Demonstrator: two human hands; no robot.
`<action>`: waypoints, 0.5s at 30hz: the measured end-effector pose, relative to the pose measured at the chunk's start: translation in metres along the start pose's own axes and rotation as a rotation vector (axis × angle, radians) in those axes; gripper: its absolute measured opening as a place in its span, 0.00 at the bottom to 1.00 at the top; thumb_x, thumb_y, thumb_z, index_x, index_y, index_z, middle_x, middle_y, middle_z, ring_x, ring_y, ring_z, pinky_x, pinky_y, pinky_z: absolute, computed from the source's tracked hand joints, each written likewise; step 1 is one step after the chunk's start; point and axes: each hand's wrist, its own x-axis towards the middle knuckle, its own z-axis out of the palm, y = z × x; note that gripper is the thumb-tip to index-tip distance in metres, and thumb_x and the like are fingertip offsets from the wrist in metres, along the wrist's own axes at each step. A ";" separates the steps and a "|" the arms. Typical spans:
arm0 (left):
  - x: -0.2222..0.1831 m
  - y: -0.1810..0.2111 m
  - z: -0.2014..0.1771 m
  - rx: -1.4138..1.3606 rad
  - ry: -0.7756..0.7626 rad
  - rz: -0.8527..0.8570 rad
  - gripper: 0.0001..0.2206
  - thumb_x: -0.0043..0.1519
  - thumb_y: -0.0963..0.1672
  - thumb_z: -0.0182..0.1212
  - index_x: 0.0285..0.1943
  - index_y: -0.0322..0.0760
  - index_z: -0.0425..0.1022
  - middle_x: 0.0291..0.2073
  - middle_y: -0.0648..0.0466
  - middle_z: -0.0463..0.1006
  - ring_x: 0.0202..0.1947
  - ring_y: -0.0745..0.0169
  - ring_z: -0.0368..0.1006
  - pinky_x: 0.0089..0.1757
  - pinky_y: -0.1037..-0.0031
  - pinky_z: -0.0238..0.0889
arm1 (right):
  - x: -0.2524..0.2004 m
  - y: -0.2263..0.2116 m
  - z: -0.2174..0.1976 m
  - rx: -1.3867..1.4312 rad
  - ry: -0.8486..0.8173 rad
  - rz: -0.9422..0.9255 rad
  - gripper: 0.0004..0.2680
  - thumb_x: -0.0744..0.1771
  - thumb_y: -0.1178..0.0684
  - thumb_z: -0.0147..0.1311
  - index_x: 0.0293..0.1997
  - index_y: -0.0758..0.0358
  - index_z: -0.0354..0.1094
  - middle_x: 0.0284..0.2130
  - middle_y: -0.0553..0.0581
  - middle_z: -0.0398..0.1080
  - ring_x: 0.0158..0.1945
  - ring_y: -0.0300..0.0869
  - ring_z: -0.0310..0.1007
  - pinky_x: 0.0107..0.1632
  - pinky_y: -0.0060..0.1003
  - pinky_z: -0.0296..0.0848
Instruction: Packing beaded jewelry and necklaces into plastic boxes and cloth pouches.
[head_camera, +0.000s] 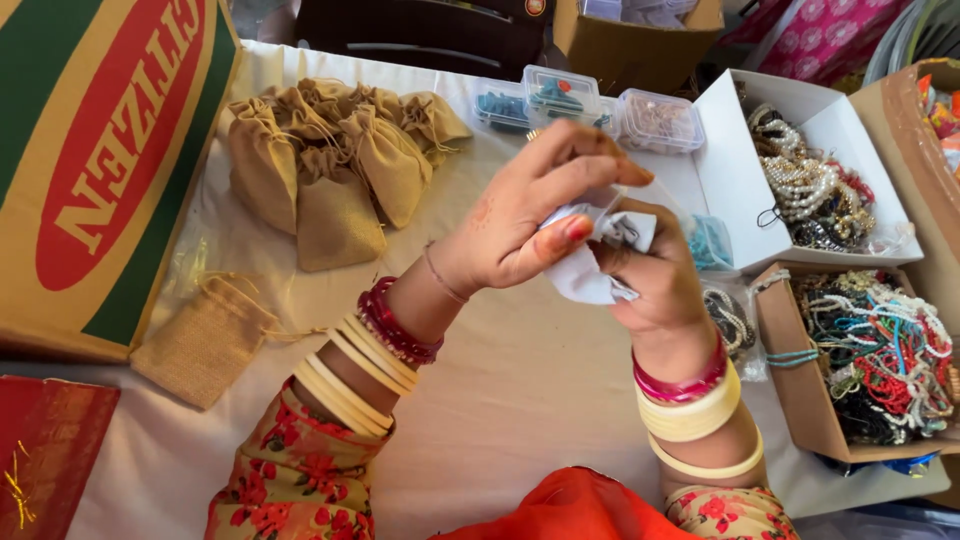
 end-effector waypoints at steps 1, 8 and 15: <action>-0.002 -0.005 0.003 -0.067 -0.005 0.025 0.25 0.75 0.55 0.40 0.67 0.36 0.71 0.53 0.45 0.69 0.55 0.51 0.69 0.59 0.67 0.65 | -0.001 -0.009 0.005 0.127 0.014 0.007 0.11 0.65 0.67 0.52 0.52 0.70 0.72 0.46 0.55 0.74 0.48 0.39 0.75 0.50 0.34 0.74; -0.021 -0.047 -0.010 0.154 0.217 -0.085 0.24 0.79 0.56 0.40 0.71 0.38 0.65 0.61 0.48 0.71 0.62 0.55 0.67 0.62 0.66 0.62 | -0.010 -0.033 0.002 0.262 -0.086 -0.066 0.11 0.65 0.62 0.57 0.52 0.71 0.73 0.43 0.59 0.75 0.45 0.44 0.76 0.47 0.36 0.75; -0.015 -0.058 -0.002 -0.458 0.354 -0.439 0.27 0.72 0.55 0.43 0.74 0.37 0.57 0.69 0.52 0.64 0.66 0.58 0.63 0.52 0.71 0.66 | -0.002 -0.034 0.004 -0.956 0.378 -0.656 0.07 0.70 0.63 0.58 0.54 0.73 0.72 0.47 0.61 0.71 0.48 0.46 0.72 0.51 0.37 0.71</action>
